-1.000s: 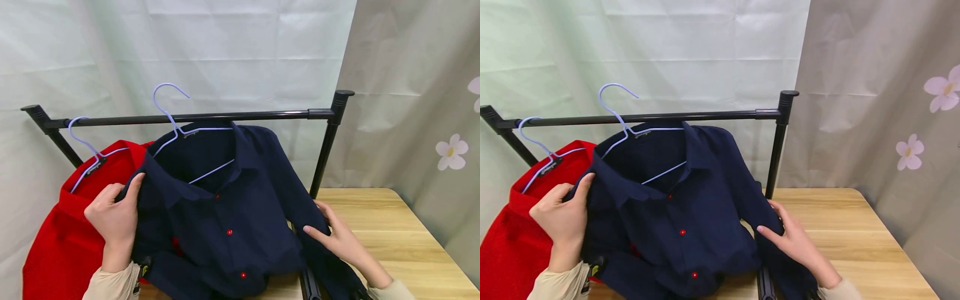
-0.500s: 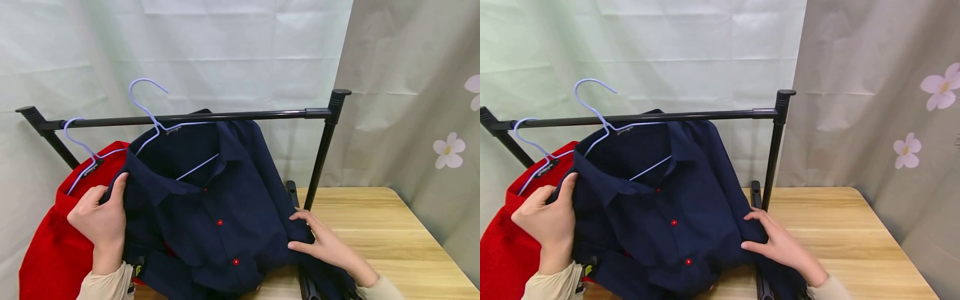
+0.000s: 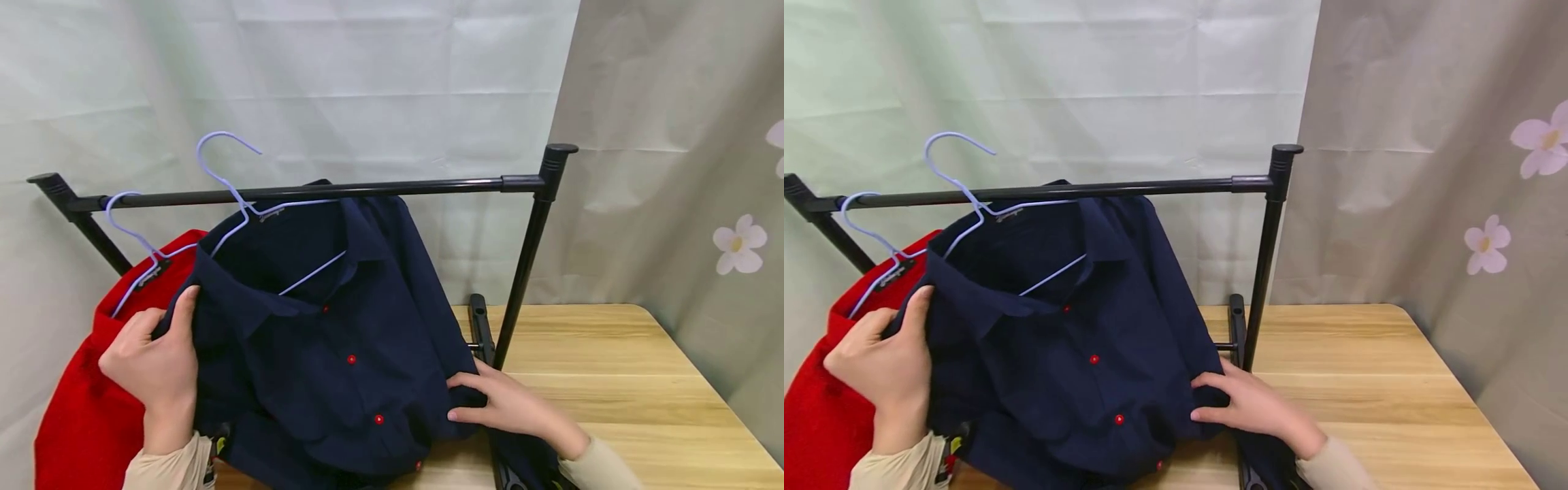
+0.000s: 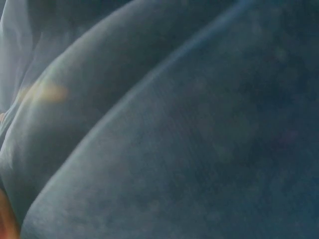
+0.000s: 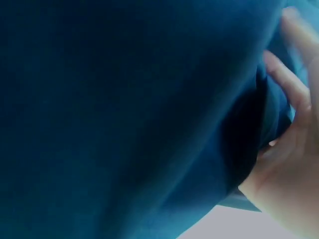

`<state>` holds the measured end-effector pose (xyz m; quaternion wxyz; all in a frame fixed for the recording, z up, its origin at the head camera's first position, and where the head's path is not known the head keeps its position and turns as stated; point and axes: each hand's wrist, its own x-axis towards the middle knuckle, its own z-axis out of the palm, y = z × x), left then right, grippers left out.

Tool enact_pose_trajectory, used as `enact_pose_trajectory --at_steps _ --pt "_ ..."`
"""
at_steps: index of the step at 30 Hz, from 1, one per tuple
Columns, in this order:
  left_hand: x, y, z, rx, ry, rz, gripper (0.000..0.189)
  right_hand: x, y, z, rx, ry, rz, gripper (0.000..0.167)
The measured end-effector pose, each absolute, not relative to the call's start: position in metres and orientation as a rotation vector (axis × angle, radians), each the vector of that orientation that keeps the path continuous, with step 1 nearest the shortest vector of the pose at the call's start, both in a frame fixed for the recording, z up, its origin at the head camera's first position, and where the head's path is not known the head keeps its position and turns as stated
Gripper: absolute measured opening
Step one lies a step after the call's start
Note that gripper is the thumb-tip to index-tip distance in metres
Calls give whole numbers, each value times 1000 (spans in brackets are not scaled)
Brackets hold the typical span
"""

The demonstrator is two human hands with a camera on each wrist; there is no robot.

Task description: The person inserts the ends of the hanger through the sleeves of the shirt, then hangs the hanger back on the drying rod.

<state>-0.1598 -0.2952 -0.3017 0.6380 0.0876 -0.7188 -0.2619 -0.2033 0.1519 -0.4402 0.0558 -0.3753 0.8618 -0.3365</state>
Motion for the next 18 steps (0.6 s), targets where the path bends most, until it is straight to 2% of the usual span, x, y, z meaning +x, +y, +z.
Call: enact_pose_trajectory --at_steps 4,7,14,18 --pt "-157 -296 -302 235 -1651 -607 50 -212 148 -443 -1283 2708 -1078 12" --pt "-155 -297 -301 254 -1646 -602 51 -217 147 -439 -1260 2797 -1196 1" --pt "-152 -304 -302 350 -1625 -572 51 -224 145 -408 -929 3021 -1499 8" --pt "-153 -308 -304 365 -1616 -566 53 -224 142 -388 -919 3079 -1731 11"
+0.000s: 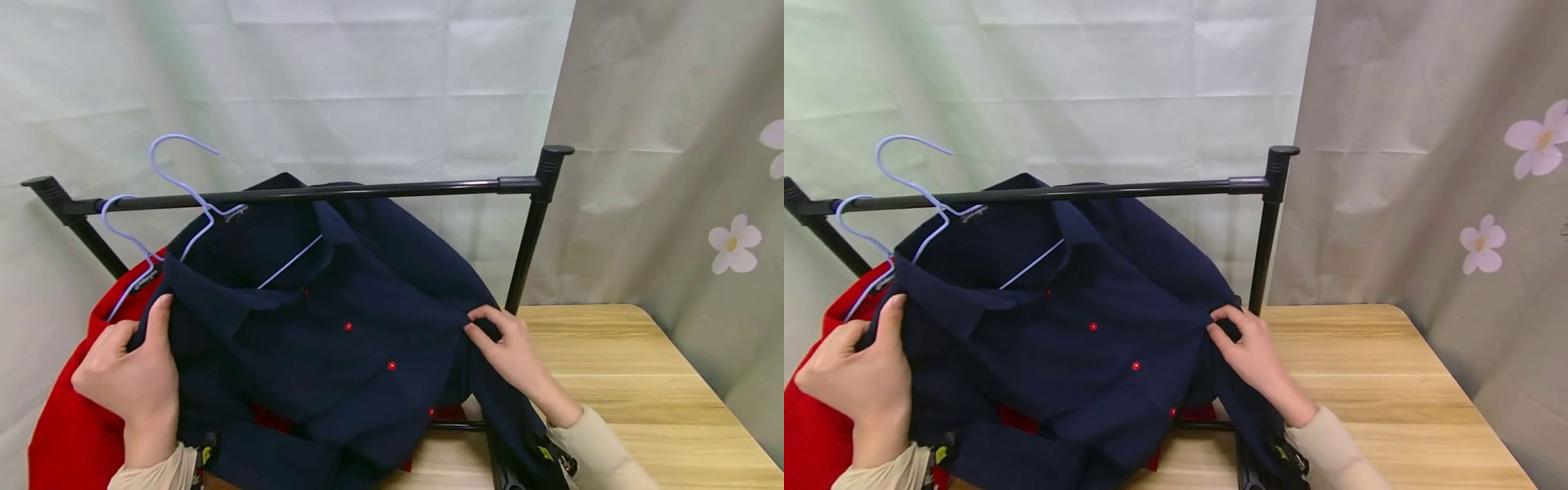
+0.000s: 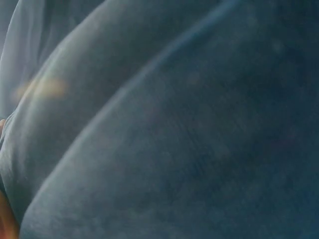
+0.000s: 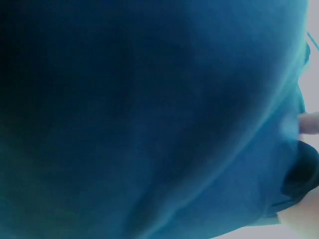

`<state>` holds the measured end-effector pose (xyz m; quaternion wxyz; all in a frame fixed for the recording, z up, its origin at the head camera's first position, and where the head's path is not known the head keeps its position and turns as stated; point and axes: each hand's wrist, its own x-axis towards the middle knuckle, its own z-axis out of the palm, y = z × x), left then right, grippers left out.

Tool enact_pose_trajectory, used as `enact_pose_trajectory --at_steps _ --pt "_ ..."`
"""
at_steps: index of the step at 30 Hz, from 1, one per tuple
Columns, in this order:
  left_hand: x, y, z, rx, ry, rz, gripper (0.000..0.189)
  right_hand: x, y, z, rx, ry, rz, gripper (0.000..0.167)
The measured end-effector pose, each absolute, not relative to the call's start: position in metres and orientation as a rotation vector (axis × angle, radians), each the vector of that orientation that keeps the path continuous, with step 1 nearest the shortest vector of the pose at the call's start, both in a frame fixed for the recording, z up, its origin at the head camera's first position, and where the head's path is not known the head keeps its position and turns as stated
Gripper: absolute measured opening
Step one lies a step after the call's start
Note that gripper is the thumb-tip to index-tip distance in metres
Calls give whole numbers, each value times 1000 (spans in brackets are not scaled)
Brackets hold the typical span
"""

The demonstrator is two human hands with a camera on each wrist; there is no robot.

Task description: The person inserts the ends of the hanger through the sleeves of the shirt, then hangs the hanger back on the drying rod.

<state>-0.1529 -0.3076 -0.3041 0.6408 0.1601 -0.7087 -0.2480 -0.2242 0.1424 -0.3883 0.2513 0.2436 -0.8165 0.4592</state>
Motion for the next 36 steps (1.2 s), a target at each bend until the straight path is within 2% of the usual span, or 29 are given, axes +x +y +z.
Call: enact_pose_trajectory --at_steps 9,13,19,36 --pt "-152 -312 -302 396 -1603 -559 62 -219 132 -337 766 -1776 1311 21" --pt "-149 -310 -304 418 -1624 -534 63 -221 128 -328 735 -1815 1329 18" --pt "-149 -317 -313 405 -1680 -421 65 -235 120 -337 639 -2045 1388 13" --pt "-141 -329 -330 467 -1837 -356 58 -278 88 -376 532 -2389 1377 17"
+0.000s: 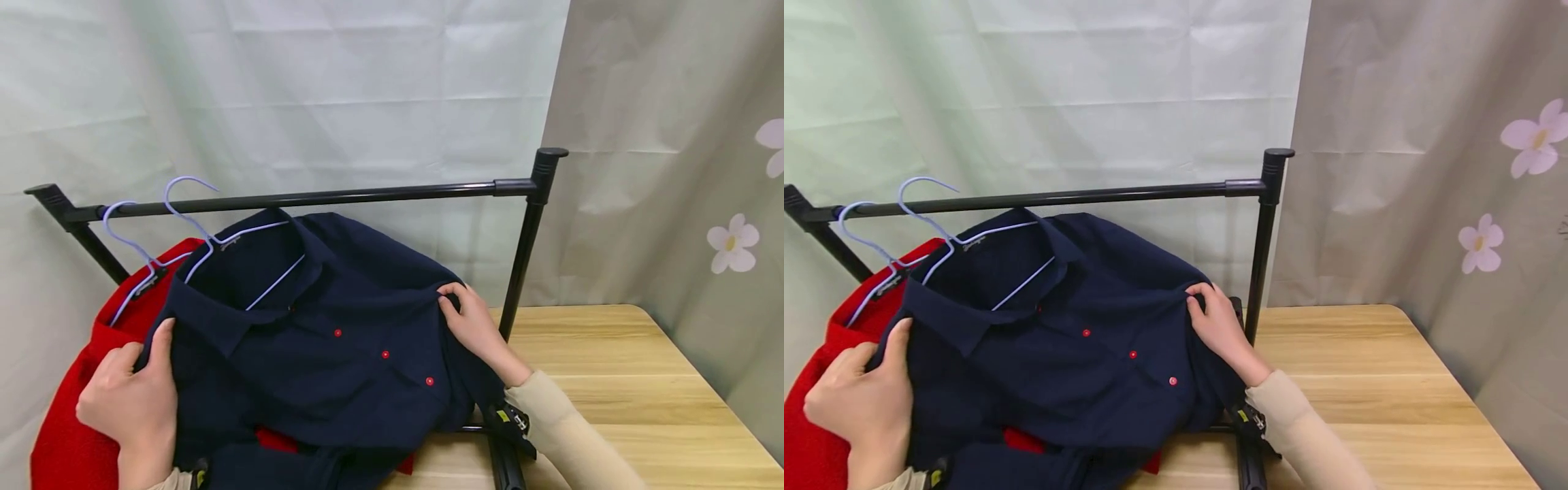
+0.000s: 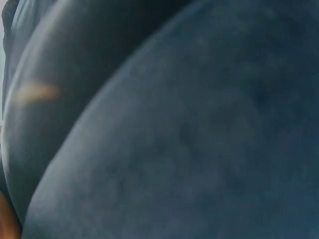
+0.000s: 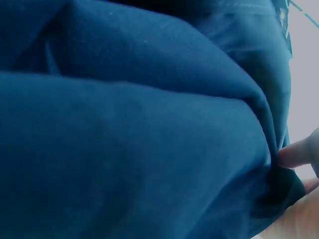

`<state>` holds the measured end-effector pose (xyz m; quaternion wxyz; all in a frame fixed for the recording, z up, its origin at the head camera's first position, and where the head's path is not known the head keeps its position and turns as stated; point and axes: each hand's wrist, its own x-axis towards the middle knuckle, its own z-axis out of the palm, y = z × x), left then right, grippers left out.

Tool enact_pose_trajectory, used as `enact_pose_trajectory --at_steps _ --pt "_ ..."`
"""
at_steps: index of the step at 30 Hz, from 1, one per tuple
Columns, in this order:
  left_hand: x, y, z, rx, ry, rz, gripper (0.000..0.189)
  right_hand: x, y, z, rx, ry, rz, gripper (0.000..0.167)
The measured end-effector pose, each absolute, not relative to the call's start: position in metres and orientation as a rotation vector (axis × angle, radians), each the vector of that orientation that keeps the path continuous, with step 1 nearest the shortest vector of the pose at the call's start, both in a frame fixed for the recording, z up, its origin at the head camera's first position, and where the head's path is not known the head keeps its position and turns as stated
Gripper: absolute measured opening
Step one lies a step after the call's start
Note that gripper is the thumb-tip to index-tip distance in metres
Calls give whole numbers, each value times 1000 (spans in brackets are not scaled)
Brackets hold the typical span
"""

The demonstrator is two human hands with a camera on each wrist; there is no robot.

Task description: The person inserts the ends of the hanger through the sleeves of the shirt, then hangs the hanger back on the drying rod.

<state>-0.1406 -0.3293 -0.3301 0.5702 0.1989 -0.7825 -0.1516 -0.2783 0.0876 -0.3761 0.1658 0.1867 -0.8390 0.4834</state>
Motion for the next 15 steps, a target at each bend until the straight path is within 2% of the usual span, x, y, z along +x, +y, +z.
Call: enact_pose_trajectory --at_steps 7,15 --pt "-132 -336 -335 490 -1885 -330 55 -292 71 -391 494 -2545 1346 20" --pt "-124 -342 -341 573 -1949 -320 63 -306 54 -410 576 -2613 1296 17"
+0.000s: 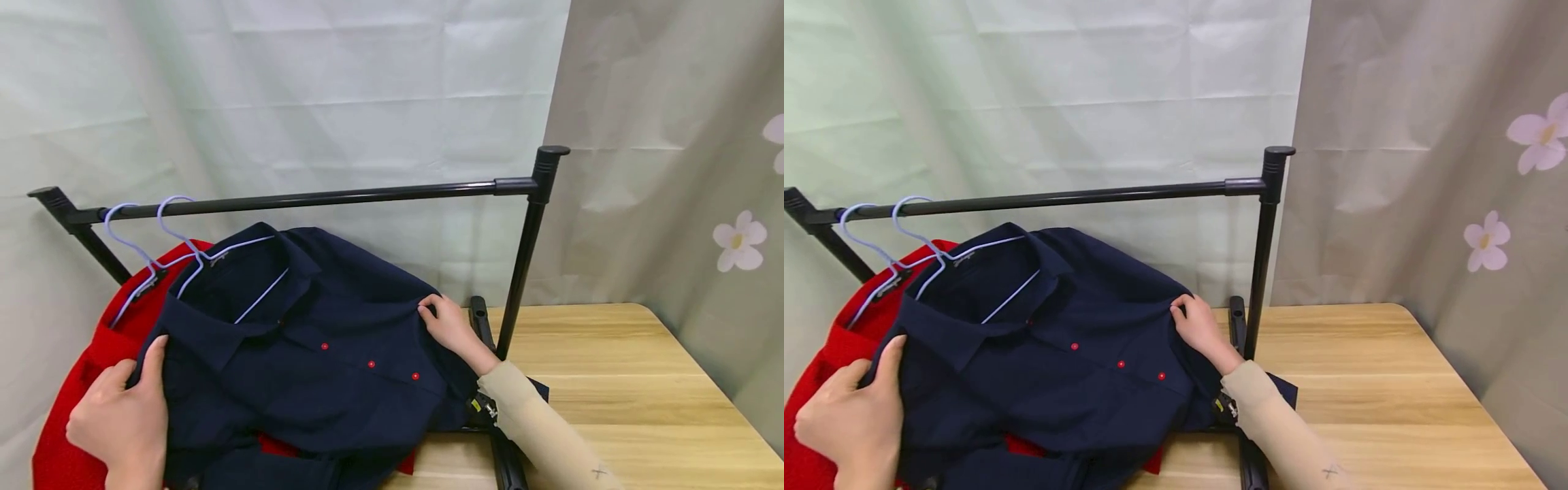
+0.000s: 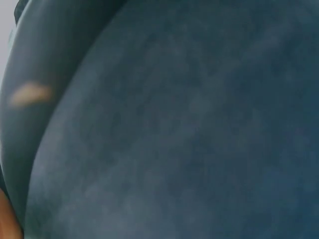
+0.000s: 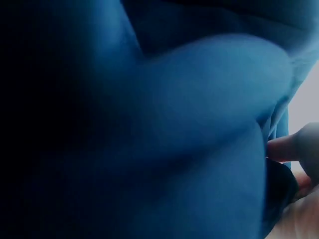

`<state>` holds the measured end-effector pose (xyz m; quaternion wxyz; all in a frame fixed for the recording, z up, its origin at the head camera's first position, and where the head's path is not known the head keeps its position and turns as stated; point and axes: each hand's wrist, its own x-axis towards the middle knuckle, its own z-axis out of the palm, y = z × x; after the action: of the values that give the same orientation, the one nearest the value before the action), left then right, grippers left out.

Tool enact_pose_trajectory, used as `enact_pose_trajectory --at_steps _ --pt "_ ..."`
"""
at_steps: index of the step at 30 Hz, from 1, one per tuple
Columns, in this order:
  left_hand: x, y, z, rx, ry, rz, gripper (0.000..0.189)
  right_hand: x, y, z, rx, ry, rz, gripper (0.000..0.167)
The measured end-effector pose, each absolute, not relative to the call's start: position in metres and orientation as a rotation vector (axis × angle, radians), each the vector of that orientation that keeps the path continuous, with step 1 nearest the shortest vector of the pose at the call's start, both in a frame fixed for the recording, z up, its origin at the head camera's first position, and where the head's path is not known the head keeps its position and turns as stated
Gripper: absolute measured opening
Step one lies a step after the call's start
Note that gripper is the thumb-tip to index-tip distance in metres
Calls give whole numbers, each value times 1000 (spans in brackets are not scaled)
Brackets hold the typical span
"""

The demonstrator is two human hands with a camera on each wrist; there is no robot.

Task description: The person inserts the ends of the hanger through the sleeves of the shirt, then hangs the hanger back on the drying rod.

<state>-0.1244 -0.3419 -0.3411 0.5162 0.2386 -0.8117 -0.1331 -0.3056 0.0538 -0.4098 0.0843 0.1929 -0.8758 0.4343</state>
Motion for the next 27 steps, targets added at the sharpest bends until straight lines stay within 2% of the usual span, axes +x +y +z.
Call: enact_pose_trajectory --at_steps 9,20,24,27 --pt "-116 -350 -337 668 -2034 -348 63 -316 38 -427 569 -2628 1307 16" --pt "-113 -353 -332 732 -2125 -385 67 -322 28 -444 694 -2672 1313 15" --pt "-110 -352 -327 754 -2189 -390 73 -322 27 -447 708 -2709 1277 11" --pt "-108 -347 -324 766 -2212 -372 70 -320 26 -448 756 -2764 1188 8"
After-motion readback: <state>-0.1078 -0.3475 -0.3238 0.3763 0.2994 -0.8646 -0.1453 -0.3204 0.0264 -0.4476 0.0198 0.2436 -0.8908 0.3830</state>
